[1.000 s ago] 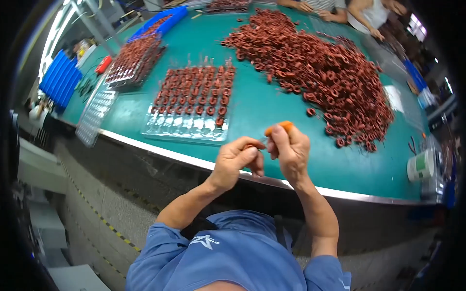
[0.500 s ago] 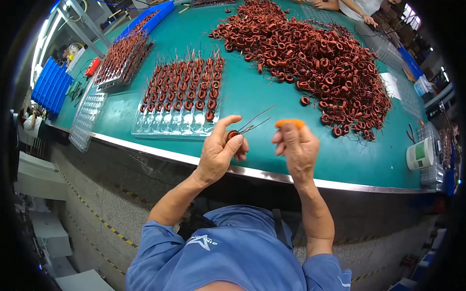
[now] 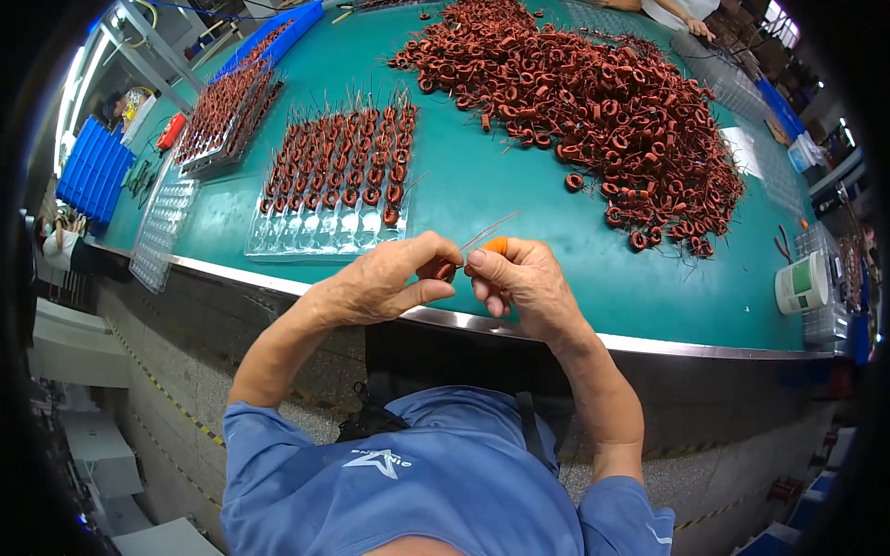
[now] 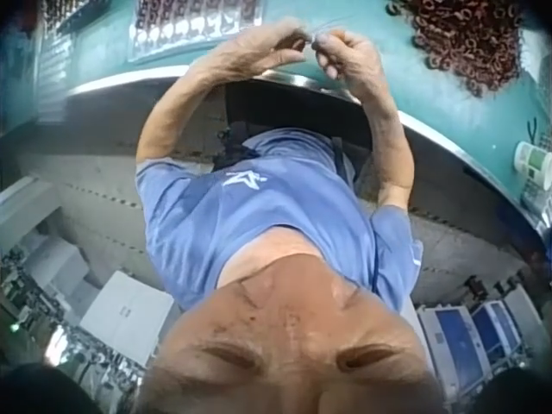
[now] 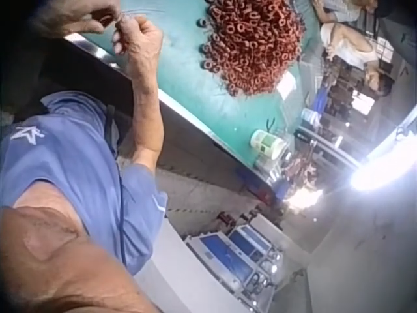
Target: Preparing and organizing copper wire coils into a plastic sorting tray at an industrial workbench.
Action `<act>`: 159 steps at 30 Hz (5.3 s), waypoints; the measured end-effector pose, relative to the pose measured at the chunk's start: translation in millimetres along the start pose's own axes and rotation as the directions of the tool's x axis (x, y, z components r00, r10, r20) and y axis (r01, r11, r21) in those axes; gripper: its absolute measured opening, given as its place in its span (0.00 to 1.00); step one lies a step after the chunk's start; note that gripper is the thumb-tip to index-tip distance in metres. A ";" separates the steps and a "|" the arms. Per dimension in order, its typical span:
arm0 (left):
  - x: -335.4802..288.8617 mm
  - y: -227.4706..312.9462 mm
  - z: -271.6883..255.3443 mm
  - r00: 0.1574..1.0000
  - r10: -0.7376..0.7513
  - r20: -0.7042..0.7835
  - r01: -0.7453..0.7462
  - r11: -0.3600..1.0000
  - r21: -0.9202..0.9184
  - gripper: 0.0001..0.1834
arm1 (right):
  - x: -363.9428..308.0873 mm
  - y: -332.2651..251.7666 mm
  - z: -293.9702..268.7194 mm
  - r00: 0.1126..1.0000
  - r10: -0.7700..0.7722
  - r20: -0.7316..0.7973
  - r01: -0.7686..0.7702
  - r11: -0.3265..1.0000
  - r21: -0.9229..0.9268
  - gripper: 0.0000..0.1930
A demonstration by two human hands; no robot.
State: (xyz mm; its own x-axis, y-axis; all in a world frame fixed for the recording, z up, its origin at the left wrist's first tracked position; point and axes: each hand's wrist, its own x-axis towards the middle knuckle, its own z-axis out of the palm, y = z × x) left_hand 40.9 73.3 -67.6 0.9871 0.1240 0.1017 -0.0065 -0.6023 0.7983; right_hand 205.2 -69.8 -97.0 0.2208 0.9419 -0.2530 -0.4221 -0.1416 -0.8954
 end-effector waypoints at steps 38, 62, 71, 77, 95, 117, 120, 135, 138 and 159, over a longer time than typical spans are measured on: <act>-9.8 -13.0 69.0 0.928 -0.174 -0.331 -0.169 0.594 -0.787 0.08 | 2.6 37.1 13.4 0.863 -0.469 -0.186 0.440 0.880 -0.179 0.16; -155.1 -167.0 -112.4 0.445 -0.204 -0.872 0.566 0.818 0.097 0.06 | -17.9 32.5 -30.2 0.836 -0.490 -0.246 0.258 0.747 -0.613 0.07; -141.1 -153.6 -109.6 0.460 -0.179 -0.870 0.459 0.886 0.060 0.02 | 63.6 -99.8 -88.5 0.514 -0.763 0.392 0.194 -0.342 -0.919 0.08; -145.7 -153.9 -109.7 0.465 -0.200 -0.863 0.426 0.905 0.020 0.01 | 133.7 -145.0 -109.8 0.689 -0.482 0.541 -0.018 -0.758 -0.652 0.21; -154.6 -165.1 -107.9 0.380 -0.087 -0.921 0.477 0.871 0.115 0.04 | 151.0 -161.4 -118.8 0.689 -0.661 0.297 0.121 -0.299 -0.946 0.06; 10.8 -10.5 36.4 0.853 -0.002 -0.522 -0.228 0.898 -0.377 0.12 | 14.1 -60.4 35.5 0.704 -0.683 0.194 0.500 0.283 -0.818 0.15; 4.7 -11.1 37.9 0.915 -0.022 -0.403 -0.290 0.658 -0.695 0.13 | 17.1 -43.8 32.1 0.739 -0.642 0.207 0.521 0.348 -0.780 0.10; 15.4 -15.3 49.9 0.798 -0.234 -0.555 -0.446 0.389 -0.806 0.15 | 27.5 -20.9 30.3 0.766 -0.635 0.102 0.577 0.609 -0.545 0.06; 18.1 -14.7 52.2 0.797 -0.217 -0.563 -0.470 0.363 -0.805 0.13 | 30.4 -15.4 29.3 0.850 -0.525 0.040 0.513 0.807 -0.292 0.12; 13.9 -10.0 47.8 0.853 0.007 -0.521 -0.326 0.787 -0.524 0.13 | 28.7 16.5 5.5 0.812 -0.570 -0.129 0.498 0.790 -0.357 0.16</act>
State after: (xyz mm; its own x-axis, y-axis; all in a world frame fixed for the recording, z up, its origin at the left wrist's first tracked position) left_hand 62.3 43.4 -102.6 0.7588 0.5128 0.4015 -0.4110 -0.1012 0.9060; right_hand 199.8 -43.4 -117.0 0.5330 0.8059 0.2579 0.0902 0.2489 -0.9643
